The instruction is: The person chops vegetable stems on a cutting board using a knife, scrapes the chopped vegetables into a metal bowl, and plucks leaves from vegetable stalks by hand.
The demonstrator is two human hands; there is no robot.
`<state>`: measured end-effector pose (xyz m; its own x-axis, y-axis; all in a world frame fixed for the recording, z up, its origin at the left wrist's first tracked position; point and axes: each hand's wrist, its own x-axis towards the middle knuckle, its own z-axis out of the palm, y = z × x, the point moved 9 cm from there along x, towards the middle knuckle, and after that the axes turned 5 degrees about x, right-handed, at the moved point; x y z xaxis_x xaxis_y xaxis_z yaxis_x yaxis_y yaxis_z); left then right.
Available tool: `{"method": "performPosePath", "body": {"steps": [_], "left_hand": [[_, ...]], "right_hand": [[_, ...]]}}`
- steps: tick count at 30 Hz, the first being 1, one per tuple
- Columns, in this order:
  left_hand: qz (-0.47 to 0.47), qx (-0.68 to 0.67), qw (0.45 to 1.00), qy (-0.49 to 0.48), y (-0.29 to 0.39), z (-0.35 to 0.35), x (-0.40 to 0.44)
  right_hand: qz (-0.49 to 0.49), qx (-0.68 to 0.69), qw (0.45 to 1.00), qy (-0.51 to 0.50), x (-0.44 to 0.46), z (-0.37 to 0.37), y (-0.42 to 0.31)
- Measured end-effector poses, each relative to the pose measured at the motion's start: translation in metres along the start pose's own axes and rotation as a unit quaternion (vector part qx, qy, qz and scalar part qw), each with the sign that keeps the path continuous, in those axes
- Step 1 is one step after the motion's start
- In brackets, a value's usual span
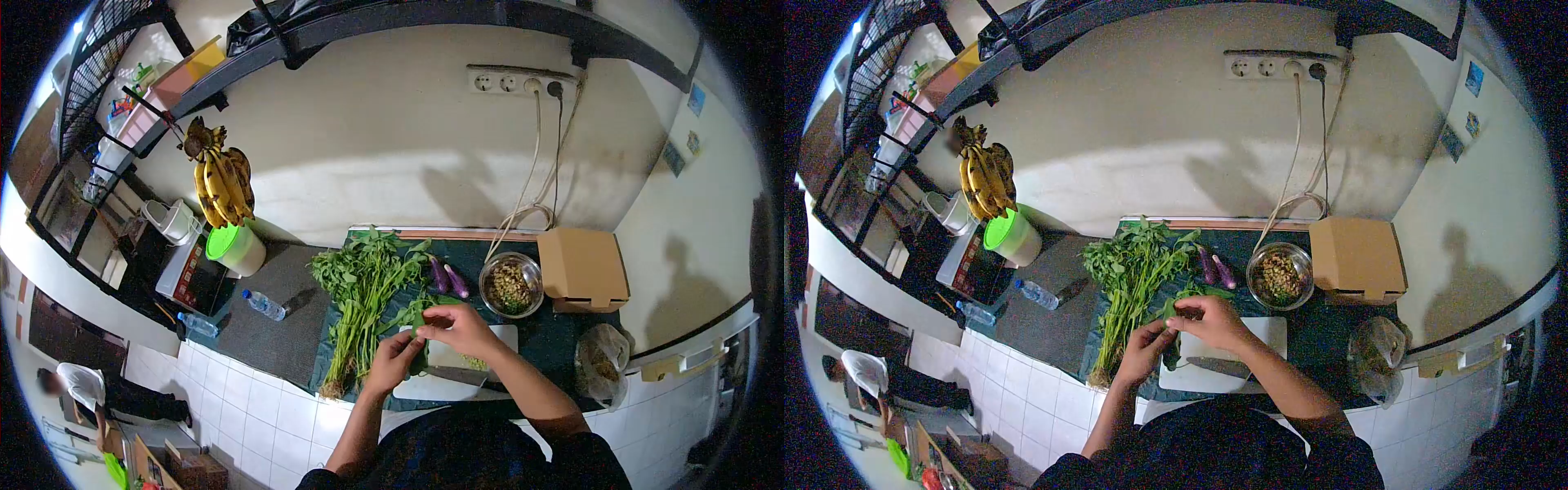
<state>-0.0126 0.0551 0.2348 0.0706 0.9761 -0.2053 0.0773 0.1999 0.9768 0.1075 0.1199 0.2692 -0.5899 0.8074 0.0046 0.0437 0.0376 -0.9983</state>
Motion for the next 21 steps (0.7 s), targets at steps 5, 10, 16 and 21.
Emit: {"method": "performPosePath", "body": {"steps": [5, 10, 16, 21], "left_hand": [[-0.001, -0.031, 0.999, -0.010, -0.002, 0.001, -0.001], [-0.039, -0.084, 0.995, 0.044, -0.016, -0.013, -0.004], [-0.067, -0.120, 0.988, 0.073, -0.039, -0.016, 0.001], [-0.060, -0.160, 0.981, 0.090, -0.059, -0.013, 0.003]], "right_hand": [[-0.045, -0.055, 0.996, 0.055, 0.005, 0.000, -0.001], [-0.176, -0.175, 0.964, 0.095, -0.006, 0.002, -0.032], [-0.256, -0.377, 0.885, 0.096, -0.028, 0.020, -0.035], [-0.278, -0.459, 0.838, 0.099, -0.038, 0.036, -0.032]]}}
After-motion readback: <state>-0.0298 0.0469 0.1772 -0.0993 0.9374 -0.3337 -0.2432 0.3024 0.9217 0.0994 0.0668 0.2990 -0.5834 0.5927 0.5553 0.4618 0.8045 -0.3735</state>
